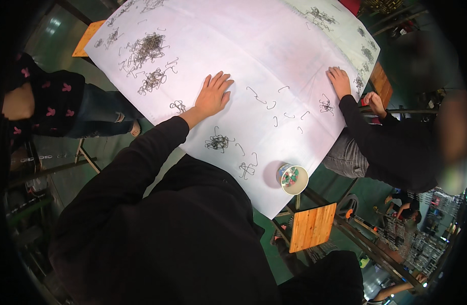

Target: The person links individual paperclips together by hand to form a chain. They repeatedly pick up paperclips from a large white sheet, connect them, and hang the completed chain onto a nearby metal frame. The process is repeated multiple times throughout the video.

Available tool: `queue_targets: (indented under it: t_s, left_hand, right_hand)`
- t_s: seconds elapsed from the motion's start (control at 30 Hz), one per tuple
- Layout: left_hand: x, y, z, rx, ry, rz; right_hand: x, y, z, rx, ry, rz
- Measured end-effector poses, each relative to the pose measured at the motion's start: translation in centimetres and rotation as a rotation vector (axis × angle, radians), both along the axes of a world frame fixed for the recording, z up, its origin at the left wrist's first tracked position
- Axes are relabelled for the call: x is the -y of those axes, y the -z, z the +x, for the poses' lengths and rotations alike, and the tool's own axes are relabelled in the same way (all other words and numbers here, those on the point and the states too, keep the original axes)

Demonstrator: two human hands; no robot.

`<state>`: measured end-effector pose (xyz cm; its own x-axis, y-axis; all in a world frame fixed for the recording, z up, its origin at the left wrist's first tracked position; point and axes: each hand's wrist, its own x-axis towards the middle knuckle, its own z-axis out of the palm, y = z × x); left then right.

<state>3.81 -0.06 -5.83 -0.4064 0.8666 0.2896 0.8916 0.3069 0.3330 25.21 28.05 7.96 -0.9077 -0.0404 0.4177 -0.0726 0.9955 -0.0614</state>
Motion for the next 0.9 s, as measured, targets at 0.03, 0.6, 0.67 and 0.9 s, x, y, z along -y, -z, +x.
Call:
queue_targets:
  t_s: [0.03,0.6,0.67,0.9]
  left_hand:
    - [-0.1,-0.1,0.0,0.003,0.001,-0.007]
    - [-0.3,-0.4,-0.1,0.041,0.0,-0.028]
    - [-0.5,-0.3,0.0,0.044,0.006,-0.059]
    - [-0.3,0.1,-0.3,0.036,0.006,-0.048]
  right_hand:
    - [3.0,-2.6,1.5,-0.008,-0.03,-0.079]
    - [29.6,-29.8,13.2,-0.194,-0.754,-0.369]
    - [30.1,-30.2,13.2,-0.215,-0.737,-0.346]
    - [30.9,-31.6,14.0,-0.222,-0.755,-0.363]
